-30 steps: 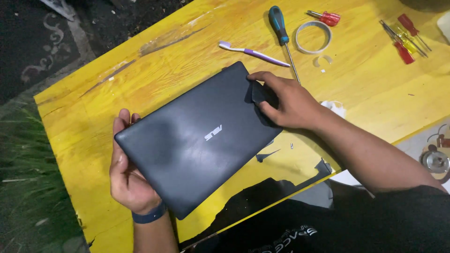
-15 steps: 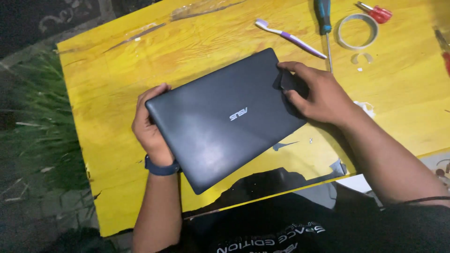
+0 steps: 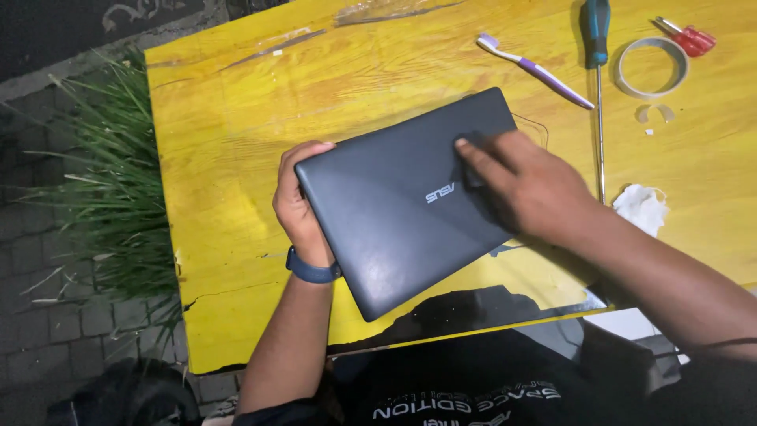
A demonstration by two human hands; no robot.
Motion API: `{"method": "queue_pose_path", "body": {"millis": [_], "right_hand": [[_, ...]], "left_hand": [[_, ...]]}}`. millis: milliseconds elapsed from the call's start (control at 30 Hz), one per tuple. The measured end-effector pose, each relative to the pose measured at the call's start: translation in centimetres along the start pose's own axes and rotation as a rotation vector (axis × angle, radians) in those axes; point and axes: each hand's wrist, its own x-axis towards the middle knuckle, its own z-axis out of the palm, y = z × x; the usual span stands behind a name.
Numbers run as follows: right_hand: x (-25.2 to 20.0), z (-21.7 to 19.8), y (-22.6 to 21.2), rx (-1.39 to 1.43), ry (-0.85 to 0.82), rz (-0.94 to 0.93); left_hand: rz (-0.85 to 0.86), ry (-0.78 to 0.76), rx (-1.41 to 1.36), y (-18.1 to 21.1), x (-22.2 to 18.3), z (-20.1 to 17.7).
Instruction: Cleaning laptop components and assembling the screen to the keyboard base on a workbench.
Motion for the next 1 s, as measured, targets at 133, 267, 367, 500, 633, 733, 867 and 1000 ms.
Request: {"method": "queue_pose_path", "body": {"millis": [133,267,367,500,633,733,867,1000], "right_hand": [[2.0,-1.1,-2.2,-0.095,0.034,-0.190],[4.6,-4.6,-5.1,0.120,0.055,-0.051],[5.4,-7.0,-7.4,0.335,-0.208,0.243],[5.2,-6.1,-6.7,0.403,-0.100,0.147],[4.2,-4.2,-5.4,0.356,-0.217,0.183],[3.9,-3.7,-4.9,0.134,0.144,-0.223],[5.6,-7.4,-7.2,0.414,-0.302,0.270],[5.2,-7.4,-7.1,0.403,-0.299,0.275]], "left_hand": [[-0.016,0.011,0.020,0.5,-0.2,0.1],[0.042,-0.007,0.038,1.7,-0.1,0.0],[0.060,-0.004,0.043,2.4,-0.2,-0.1],[0.054,0.000,0.046,3.3,-0.3,0.1],[0.060,-0.006,0.048,3.5,-0.3,0.0],[0.078,0.000,0.043,3.4,-0.5,0.0],[0.075,0.003,0.037,3.6,-0.3,0.1],[0.093,-0.004,0.088,3.8,-0.4,0.0]]}}
